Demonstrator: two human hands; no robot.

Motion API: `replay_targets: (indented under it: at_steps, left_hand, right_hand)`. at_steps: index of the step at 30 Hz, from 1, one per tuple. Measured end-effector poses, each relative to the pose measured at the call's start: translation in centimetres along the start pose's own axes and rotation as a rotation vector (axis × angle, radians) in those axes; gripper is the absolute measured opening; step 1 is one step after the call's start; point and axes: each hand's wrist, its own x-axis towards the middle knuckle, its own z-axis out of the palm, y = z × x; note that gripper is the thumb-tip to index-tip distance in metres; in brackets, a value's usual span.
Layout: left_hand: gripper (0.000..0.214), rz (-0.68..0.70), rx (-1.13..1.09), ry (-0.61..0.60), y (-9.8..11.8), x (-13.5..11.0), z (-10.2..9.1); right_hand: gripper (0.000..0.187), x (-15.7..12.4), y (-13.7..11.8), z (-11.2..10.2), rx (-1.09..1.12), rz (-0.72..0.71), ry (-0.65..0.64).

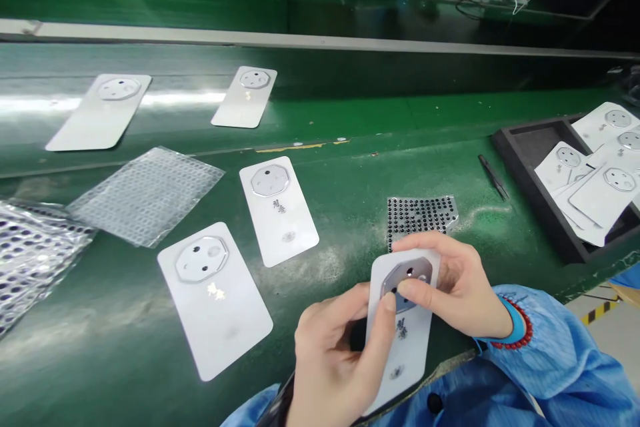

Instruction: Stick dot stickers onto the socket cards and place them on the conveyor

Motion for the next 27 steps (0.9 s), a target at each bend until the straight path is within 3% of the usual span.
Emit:
replay_targets:
  at_steps: [3, 6, 17, 23, 27]
  left_hand:
    - [0.027, -0.225, -0.2, -0.075, 0.0, -0.1, -0.4]
    - [0.028, -0.328, -0.359, -0.077, -0.2, -0.2, -0.5]
    - [0.028, -0.386, -0.427, -0.064, -0.9, -0.2, -0.3]
    - [0.032, -0.491, -0.547, -0.071, -1.5, 0.1, -0.4]
    - [0.03, -0.492, -0.557, -0.071, -1.2, 0.4, -0.3]
  right_hand:
    - [0.039, 0.2, -0.2, -0.3, 0.03, 0.0, -0.005]
    - [0.044, 0.3, -0.3, -0.4, 0.063, -0.023, -0.001]
    - [0.046, 0.2, -0.2, -0.2, 0.134, -0.014, -0.025]
    - [0.051, 0.2, 0.1, -0.5, 0.128, 0.075, -0.016]
    - [0.054, 0.1, 0.1, -0.7, 0.117, 0.109, -0.027]
